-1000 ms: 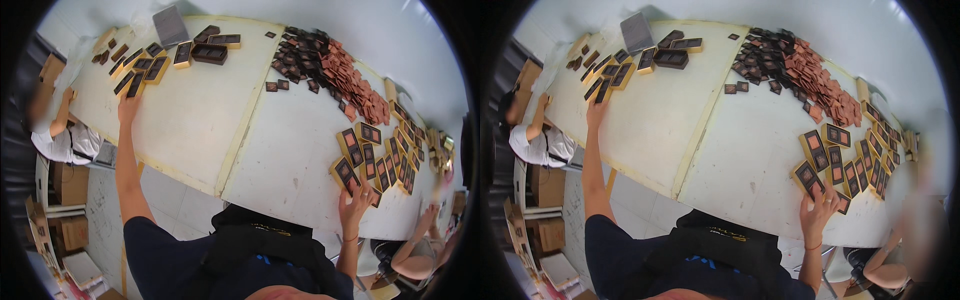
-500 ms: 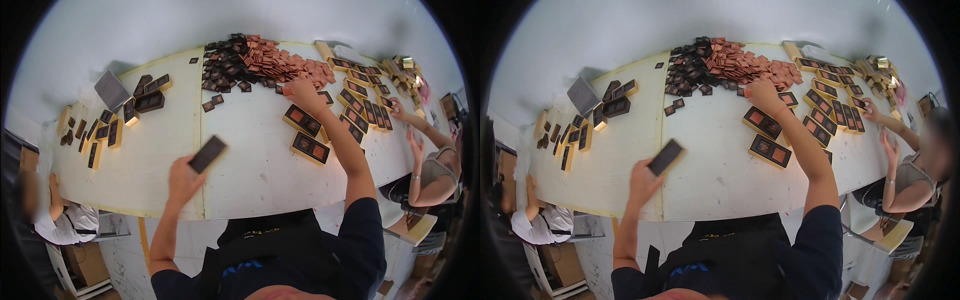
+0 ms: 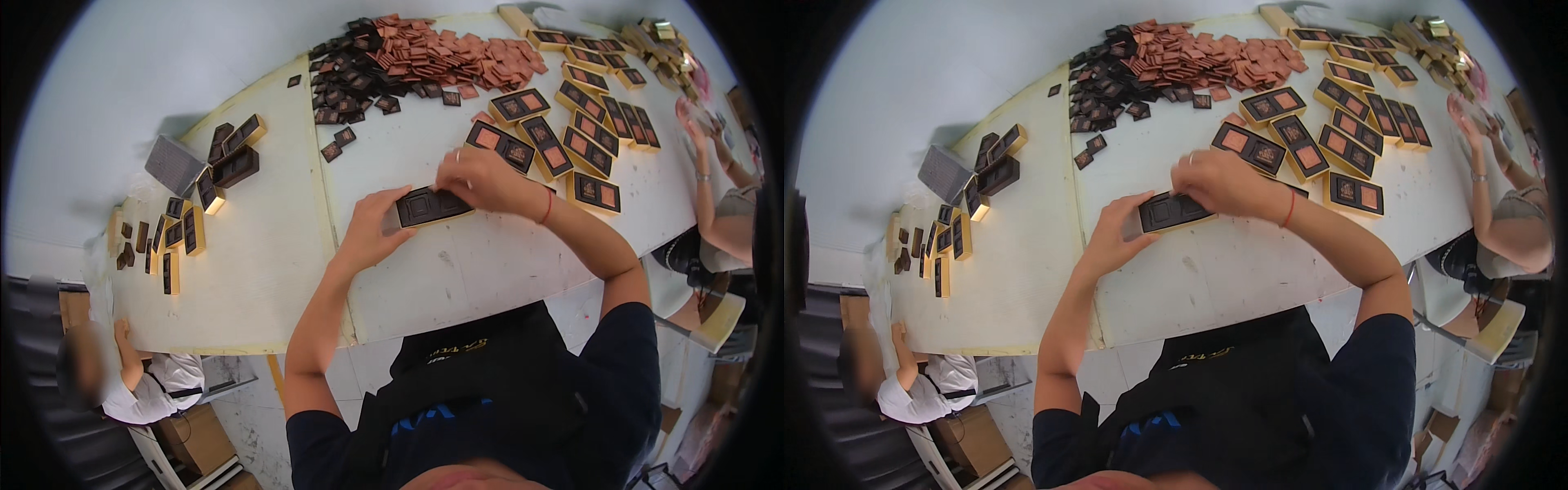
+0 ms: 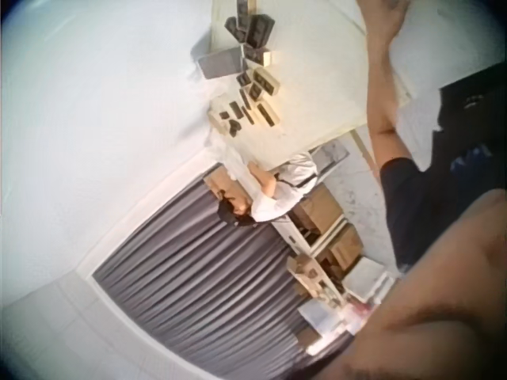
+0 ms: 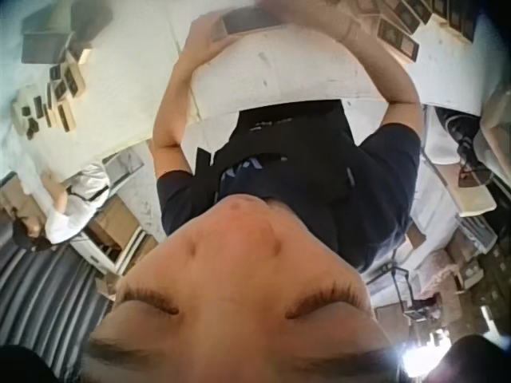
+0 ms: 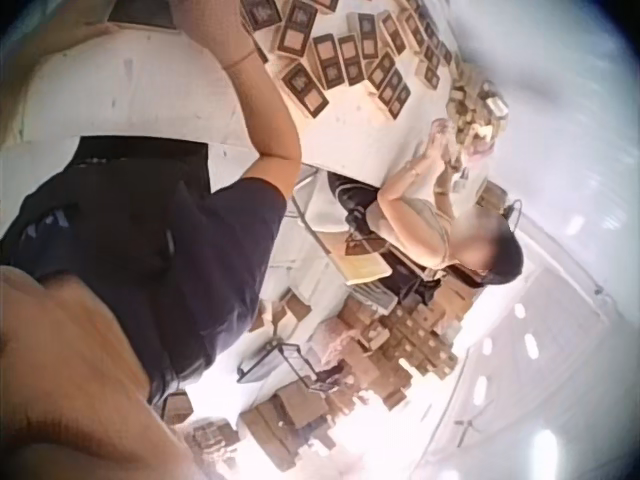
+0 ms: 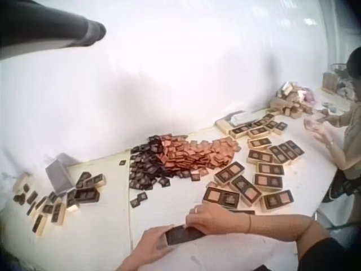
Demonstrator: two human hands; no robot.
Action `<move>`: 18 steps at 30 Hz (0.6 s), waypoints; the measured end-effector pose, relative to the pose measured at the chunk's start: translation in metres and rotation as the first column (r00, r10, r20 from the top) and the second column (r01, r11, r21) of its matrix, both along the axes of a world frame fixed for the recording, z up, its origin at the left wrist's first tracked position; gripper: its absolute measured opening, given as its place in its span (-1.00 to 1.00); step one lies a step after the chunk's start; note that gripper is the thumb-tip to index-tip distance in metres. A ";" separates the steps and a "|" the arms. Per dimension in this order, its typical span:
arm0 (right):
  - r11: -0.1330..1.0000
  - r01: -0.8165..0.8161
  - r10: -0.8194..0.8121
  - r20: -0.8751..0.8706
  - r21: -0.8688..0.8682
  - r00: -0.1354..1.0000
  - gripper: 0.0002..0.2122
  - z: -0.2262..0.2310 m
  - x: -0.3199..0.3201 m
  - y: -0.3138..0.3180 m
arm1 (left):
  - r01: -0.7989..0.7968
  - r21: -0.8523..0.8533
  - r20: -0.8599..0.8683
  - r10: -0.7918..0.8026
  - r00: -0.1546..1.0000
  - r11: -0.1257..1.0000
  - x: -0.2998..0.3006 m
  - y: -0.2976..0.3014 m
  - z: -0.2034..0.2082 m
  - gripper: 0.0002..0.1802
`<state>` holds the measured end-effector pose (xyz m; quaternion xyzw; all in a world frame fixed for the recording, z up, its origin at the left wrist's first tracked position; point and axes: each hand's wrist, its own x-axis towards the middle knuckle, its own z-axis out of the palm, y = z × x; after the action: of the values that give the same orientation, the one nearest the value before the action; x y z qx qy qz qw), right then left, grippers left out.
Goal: The person assembles small cosmetic compacts by placing dark rectangular inserts into gold-colored trays and adding small square inserts. The person repeatedly picks up components from piles on the table, fits them into the trays, and sets the completed units aside.
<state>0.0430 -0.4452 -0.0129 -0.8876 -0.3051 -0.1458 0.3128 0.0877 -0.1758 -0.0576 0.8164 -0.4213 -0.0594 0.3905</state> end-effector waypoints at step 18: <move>0.915 0.041 -0.015 0.068 -0.401 0.998 -0.49 -0.006 -0.061 0.002 | -0.084 0.098 -0.009 0.086 0.996 0.992 -0.016 -0.002 0.018 -0.26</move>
<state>-0.0179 -0.4434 -0.0189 -0.9321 -0.3258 -0.1125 0.1116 0.0719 -0.1780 -0.0394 0.8513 -0.3800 -0.0688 0.3551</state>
